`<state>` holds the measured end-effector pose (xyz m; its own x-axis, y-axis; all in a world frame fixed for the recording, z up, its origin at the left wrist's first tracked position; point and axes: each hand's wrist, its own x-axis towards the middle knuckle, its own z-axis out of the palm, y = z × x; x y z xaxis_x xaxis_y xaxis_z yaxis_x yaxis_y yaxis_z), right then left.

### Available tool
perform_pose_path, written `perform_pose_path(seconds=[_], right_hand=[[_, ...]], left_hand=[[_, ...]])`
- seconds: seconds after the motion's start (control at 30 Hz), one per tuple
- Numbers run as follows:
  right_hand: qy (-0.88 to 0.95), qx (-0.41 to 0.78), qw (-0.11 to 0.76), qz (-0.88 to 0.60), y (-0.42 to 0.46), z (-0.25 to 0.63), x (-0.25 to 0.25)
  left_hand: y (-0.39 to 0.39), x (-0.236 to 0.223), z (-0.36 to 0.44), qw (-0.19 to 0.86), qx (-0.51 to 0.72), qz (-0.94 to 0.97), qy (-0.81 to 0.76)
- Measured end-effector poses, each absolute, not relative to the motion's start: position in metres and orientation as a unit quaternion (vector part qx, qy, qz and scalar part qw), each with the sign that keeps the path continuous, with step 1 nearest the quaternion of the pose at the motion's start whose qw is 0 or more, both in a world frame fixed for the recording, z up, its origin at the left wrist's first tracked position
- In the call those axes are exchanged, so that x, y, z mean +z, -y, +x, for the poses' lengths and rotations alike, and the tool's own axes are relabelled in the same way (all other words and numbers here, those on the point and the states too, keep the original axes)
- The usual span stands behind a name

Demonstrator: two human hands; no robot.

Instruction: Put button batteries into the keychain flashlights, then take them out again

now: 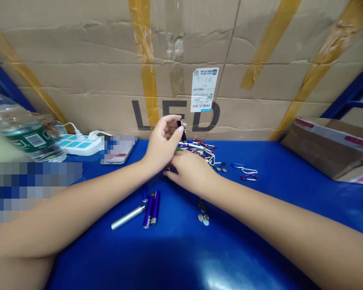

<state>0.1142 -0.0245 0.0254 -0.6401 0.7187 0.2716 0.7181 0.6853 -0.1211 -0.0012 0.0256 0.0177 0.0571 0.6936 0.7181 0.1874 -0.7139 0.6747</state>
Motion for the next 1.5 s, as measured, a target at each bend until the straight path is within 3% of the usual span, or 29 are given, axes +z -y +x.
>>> perform_pose_path(seconds=[0.33, 0.6, 0.87, 1.3, 1.5], right_hand=[[0.909, 0.054, 0.134, -0.392, 0.019, 0.131, 0.018], [0.723, 0.198, 0.429, -0.504, 0.028, 0.225, 0.034], [0.723, 0.316, 0.436, -0.433, 0.034, 0.225, 0.030], [0.745, 0.261, 0.459, -0.407, 0.040, 0.214, 0.020], [0.825, 0.086, 0.387, -0.403, 0.042, 0.218, 0.026]], left_hand=[[-0.027, 0.015, -0.006, 0.245, 0.603, 0.702, -0.289], [-0.007, 0.005, 0.003, 0.220, 0.424, 0.834, -0.276], [0.003, 0.003, 0.008, 0.055, 0.380, 0.900, -0.205], [0.001, 0.003, 0.005, 0.054, 0.391, 0.897, -0.199], [0.000, 0.001, 0.003, 0.061, 0.387, 0.901, -0.186]])
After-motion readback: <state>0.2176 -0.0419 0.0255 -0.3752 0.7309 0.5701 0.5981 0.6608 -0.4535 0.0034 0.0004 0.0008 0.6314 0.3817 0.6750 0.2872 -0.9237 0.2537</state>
